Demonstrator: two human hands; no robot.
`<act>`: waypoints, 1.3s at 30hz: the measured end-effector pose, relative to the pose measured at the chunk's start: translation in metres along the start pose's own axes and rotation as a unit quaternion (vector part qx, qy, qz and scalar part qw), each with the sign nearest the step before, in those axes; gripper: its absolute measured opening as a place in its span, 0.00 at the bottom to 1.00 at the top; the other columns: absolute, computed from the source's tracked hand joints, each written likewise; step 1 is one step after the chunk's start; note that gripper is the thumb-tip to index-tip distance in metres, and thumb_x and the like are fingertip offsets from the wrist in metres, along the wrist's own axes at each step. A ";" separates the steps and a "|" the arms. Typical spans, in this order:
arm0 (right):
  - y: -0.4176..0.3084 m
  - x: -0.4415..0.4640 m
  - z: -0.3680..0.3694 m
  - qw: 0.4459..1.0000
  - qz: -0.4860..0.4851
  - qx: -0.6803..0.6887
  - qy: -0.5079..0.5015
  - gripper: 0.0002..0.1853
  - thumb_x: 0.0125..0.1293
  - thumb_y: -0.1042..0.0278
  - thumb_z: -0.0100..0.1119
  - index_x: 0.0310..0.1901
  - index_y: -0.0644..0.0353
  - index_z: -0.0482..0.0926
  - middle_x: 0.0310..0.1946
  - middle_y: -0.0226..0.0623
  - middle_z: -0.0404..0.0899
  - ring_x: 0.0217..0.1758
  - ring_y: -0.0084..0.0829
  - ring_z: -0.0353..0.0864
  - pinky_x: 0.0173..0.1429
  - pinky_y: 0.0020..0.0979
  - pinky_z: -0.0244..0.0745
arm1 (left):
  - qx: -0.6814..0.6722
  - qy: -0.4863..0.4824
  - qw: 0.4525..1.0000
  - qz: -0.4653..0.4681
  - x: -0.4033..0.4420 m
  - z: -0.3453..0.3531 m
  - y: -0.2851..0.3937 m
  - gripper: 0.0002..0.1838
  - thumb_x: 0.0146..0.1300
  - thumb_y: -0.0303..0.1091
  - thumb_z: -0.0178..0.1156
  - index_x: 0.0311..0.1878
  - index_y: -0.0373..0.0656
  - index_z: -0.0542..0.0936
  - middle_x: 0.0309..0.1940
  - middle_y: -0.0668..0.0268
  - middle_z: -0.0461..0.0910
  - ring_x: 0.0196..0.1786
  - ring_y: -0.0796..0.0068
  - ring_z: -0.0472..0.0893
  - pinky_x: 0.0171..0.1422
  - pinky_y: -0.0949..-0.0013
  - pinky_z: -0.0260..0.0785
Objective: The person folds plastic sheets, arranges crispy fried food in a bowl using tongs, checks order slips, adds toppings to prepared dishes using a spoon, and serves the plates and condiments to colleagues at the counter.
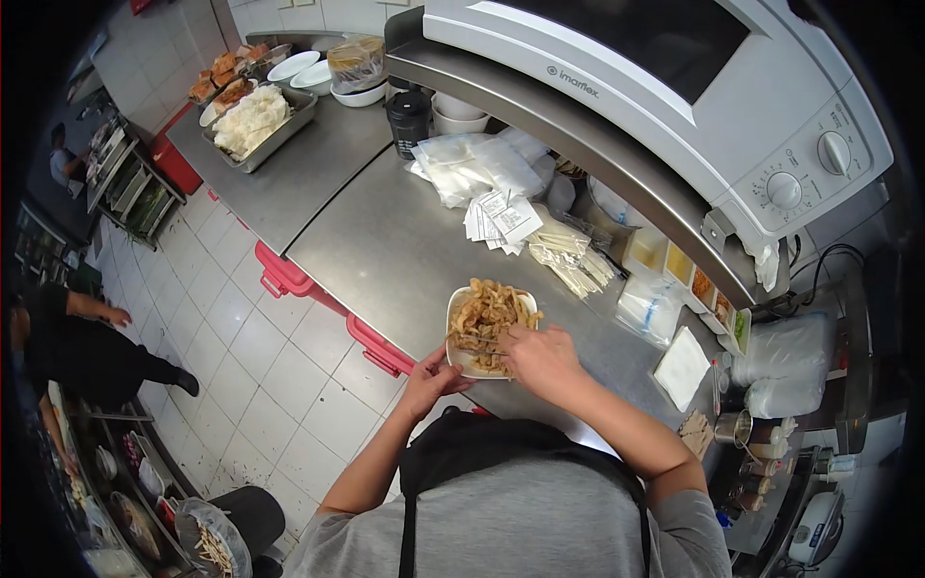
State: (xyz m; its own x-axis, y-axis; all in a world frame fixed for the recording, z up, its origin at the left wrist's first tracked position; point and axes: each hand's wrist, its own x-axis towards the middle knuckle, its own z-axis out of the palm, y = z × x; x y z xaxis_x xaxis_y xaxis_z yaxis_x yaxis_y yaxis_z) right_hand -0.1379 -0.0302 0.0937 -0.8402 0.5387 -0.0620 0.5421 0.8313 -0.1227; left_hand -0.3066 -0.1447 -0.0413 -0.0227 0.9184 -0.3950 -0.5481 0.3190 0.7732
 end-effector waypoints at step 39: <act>0.049 0.015 -0.029 0.958 0.143 0.231 -0.096 0.15 0.56 0.58 0.64 0.42 0.56 0.83 0.33 0.45 0.81 0.37 0.45 0.80 0.43 0.40 0.72 | -0.030 -0.003 1.000 -0.009 0.004 -0.001 0.000 0.33 0.65 0.30 0.56 0.72 0.45 0.56 0.51 0.61 0.77 0.46 0.67 0.82 0.53 0.66 0.77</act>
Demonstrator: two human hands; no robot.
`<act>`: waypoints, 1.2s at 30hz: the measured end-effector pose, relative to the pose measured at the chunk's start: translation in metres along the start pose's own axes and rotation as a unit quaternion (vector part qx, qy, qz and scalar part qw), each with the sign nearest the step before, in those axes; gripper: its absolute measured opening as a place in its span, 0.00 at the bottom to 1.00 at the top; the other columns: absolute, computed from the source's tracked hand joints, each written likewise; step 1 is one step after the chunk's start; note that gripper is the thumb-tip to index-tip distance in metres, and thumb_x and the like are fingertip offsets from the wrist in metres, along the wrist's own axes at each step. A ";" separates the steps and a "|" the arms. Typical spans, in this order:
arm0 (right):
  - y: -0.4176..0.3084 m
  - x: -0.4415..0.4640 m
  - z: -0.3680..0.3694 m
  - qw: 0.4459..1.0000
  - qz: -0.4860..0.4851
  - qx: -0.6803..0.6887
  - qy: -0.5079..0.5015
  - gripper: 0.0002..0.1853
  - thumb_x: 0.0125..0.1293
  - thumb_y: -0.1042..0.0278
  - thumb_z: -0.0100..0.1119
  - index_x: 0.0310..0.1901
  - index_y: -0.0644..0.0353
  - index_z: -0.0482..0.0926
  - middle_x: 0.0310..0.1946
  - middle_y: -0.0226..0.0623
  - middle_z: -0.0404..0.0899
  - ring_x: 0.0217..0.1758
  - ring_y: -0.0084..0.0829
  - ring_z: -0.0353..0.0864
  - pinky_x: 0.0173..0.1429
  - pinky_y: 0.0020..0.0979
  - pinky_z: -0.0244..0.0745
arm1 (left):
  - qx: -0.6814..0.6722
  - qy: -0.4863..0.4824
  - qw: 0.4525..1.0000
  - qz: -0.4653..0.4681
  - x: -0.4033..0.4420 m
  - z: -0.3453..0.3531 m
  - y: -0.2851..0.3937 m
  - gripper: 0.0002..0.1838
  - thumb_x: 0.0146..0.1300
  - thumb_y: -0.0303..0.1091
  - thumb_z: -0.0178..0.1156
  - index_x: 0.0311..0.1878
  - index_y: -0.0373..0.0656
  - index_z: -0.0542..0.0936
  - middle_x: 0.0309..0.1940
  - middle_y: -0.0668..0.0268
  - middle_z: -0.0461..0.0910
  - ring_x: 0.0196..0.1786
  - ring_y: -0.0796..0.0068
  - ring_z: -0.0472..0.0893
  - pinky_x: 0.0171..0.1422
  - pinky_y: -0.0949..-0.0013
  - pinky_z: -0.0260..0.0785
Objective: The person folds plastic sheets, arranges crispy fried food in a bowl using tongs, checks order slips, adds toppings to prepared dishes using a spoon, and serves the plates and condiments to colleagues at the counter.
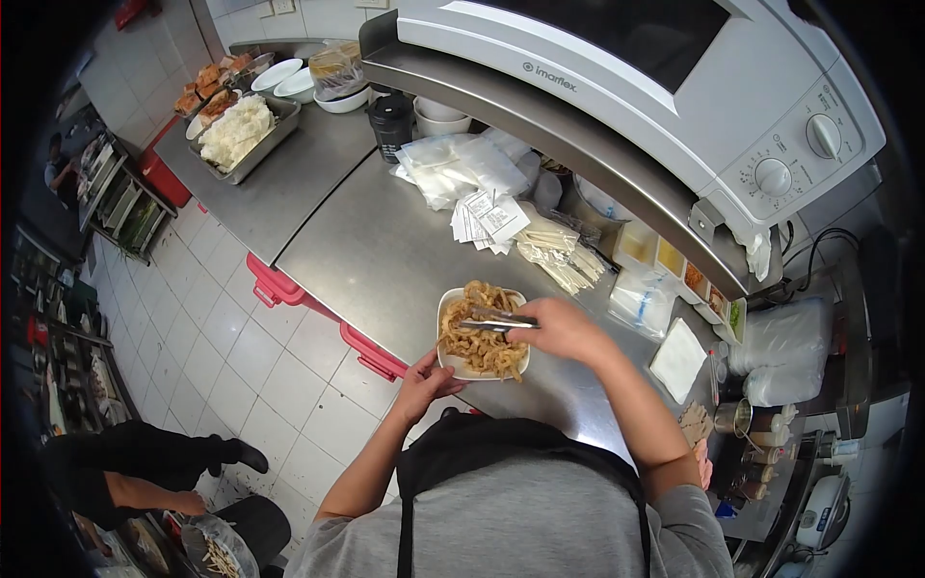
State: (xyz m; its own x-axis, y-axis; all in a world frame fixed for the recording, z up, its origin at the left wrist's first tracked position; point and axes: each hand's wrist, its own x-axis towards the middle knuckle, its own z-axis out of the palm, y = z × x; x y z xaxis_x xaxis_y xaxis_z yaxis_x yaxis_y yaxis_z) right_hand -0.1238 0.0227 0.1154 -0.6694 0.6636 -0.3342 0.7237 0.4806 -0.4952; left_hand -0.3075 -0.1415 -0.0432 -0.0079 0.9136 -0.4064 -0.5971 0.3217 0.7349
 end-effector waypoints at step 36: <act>0.032 0.057 -0.015 0.998 -0.028 -0.025 0.057 0.13 0.56 0.56 0.62 0.41 0.51 0.85 0.35 0.39 0.83 0.41 0.41 0.81 0.46 0.38 0.74 | 0.011 -0.001 1.000 -0.009 0.002 0.000 0.002 0.30 0.66 0.29 0.53 0.71 0.44 0.57 0.55 0.61 0.74 0.47 0.67 0.81 0.53 0.66 0.78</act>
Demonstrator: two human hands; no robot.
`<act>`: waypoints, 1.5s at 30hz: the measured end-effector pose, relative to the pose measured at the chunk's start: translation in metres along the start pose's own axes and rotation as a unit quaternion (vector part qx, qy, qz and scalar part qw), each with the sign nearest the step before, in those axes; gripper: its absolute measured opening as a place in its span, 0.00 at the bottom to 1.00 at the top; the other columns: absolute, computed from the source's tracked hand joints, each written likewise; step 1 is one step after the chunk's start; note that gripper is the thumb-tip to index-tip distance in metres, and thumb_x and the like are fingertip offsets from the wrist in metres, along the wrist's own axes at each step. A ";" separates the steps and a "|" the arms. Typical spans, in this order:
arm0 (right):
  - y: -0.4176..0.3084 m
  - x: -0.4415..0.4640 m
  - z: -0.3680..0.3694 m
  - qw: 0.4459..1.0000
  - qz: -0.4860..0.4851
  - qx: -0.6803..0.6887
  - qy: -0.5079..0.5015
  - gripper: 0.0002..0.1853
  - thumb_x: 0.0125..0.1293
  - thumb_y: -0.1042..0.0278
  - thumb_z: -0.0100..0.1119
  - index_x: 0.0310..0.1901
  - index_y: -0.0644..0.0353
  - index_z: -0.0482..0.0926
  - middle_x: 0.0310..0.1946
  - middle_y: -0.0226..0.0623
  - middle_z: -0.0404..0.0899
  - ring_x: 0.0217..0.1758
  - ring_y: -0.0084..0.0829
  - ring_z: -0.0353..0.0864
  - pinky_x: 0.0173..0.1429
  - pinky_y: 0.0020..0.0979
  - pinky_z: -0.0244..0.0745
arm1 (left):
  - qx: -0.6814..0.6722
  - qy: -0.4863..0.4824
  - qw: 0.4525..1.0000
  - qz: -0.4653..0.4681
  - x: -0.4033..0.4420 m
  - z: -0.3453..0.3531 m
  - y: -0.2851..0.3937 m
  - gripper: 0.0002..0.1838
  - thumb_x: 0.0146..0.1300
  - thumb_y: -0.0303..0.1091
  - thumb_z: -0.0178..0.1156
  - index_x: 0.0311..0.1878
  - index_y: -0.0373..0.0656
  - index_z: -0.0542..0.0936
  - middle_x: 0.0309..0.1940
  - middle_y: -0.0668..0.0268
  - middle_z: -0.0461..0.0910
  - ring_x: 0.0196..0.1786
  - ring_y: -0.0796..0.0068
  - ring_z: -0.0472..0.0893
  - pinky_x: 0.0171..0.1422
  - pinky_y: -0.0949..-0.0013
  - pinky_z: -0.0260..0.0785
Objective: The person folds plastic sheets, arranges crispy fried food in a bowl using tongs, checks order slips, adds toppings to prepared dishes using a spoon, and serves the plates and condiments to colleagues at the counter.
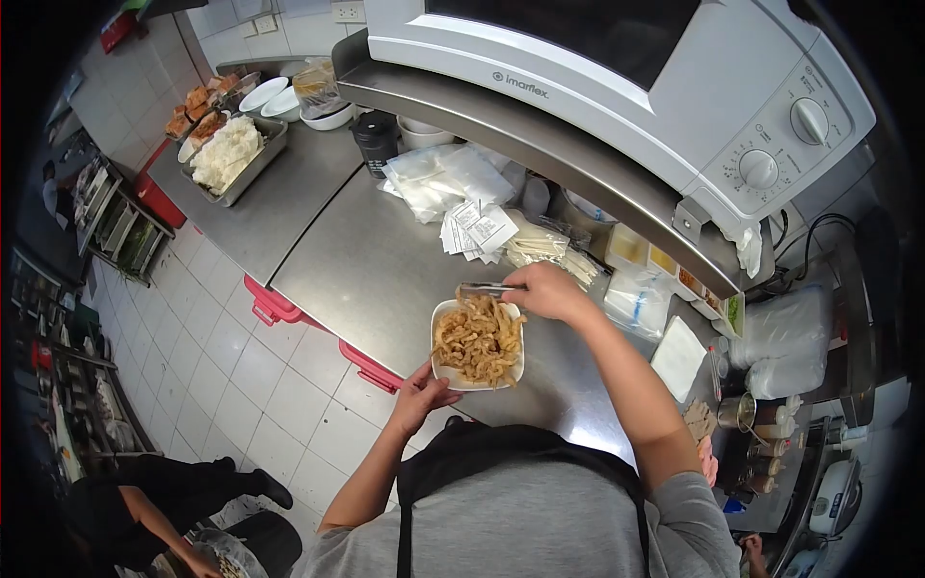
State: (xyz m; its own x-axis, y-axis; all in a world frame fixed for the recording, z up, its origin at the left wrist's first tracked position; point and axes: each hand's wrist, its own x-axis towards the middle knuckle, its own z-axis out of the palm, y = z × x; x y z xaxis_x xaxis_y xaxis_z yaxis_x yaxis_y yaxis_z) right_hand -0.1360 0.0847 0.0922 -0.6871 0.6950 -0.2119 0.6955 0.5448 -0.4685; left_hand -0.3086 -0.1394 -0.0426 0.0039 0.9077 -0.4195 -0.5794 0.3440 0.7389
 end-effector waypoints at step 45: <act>0.013 -0.088 0.027 0.992 0.020 0.102 0.075 0.16 0.59 0.63 0.64 0.47 0.62 0.80 0.36 0.44 0.81 0.38 0.40 0.80 0.44 0.35 0.72 | 0.004 0.008 1.000 0.007 0.002 0.002 0.002 0.31 0.65 0.29 0.54 0.71 0.44 0.58 0.54 0.60 0.75 0.48 0.66 0.81 0.54 0.63 0.77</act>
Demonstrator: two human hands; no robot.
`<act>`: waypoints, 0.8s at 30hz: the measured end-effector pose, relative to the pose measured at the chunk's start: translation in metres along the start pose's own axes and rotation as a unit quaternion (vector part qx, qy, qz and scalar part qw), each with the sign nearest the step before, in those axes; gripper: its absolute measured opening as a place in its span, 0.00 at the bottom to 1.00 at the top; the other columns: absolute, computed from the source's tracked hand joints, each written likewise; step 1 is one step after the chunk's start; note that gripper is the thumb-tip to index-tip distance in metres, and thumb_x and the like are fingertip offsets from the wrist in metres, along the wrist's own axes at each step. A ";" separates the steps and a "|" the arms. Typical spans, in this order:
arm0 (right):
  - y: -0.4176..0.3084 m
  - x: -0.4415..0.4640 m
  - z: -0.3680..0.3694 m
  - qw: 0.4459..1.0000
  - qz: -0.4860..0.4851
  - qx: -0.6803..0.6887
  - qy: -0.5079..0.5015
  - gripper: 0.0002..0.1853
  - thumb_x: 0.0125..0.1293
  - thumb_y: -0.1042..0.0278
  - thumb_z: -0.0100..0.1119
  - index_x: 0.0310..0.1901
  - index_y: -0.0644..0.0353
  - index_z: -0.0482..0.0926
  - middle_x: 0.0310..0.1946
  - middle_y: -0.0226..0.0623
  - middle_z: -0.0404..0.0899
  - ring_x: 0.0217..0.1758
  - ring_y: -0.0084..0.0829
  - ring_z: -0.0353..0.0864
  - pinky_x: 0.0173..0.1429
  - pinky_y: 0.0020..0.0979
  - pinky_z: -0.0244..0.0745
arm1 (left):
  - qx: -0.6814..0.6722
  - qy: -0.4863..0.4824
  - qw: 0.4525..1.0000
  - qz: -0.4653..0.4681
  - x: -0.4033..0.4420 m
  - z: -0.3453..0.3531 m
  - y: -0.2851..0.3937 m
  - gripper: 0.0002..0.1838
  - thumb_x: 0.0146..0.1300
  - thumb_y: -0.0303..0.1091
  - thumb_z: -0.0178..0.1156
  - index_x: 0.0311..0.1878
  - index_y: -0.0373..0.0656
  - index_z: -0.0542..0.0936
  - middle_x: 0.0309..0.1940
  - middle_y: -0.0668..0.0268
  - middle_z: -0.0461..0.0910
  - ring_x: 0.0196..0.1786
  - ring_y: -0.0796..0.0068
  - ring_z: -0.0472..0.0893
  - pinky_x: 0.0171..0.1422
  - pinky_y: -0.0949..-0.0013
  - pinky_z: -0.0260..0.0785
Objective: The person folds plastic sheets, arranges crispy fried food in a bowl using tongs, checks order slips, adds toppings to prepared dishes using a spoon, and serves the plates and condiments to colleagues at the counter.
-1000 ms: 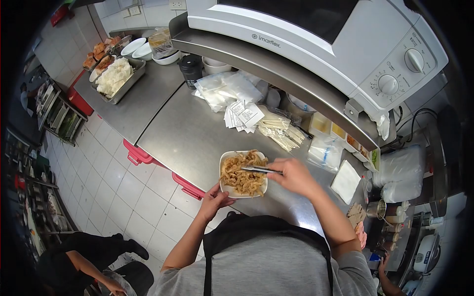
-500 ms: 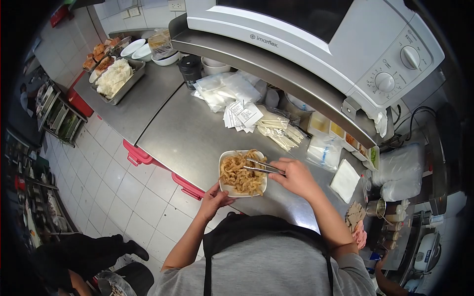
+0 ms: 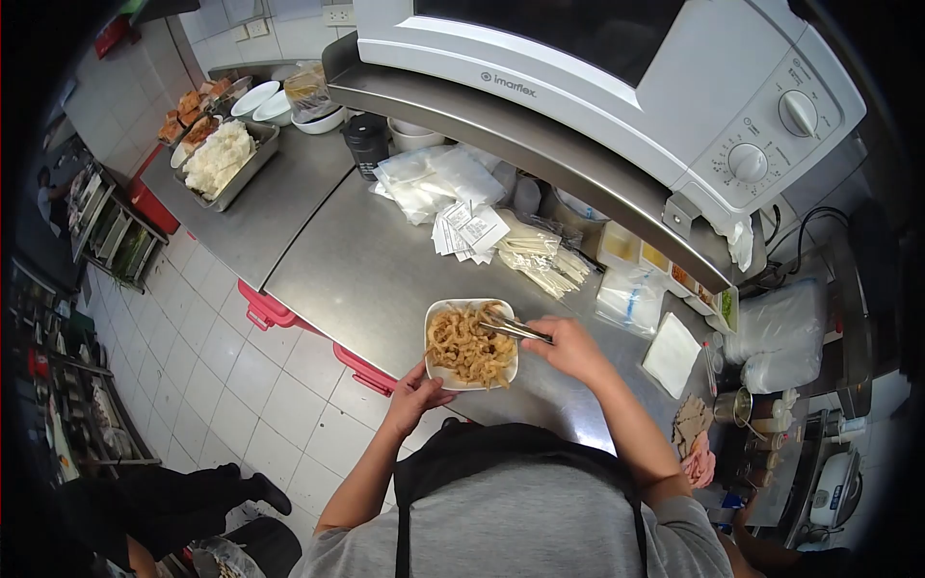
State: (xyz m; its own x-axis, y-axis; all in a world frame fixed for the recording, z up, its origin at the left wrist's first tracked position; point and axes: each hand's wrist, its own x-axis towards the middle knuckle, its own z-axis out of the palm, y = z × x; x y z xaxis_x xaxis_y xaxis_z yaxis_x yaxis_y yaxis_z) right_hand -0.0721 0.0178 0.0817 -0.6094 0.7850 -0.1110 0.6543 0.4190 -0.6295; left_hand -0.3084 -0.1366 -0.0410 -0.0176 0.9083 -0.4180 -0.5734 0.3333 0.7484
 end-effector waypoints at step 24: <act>0.022 -0.028 0.013 0.992 0.109 0.000 0.056 0.14 0.59 0.61 0.62 0.44 0.59 0.82 0.41 0.42 0.81 0.40 0.45 0.80 0.45 0.39 0.74 | 0.000 0.007 1.000 0.002 0.000 0.002 0.000 0.23 0.65 0.28 0.52 0.63 0.39 0.65 0.52 0.57 0.76 0.46 0.62 0.82 0.53 0.62 0.78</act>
State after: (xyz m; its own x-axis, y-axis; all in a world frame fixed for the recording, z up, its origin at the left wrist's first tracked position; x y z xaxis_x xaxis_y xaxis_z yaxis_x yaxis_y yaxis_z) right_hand -0.0464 -0.0010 0.0613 -0.3995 0.9031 -0.1578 0.7647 0.2333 -0.6007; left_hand -0.3063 -0.1358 -0.0402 -0.0316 0.9064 -0.4213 -0.5729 0.3289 0.7507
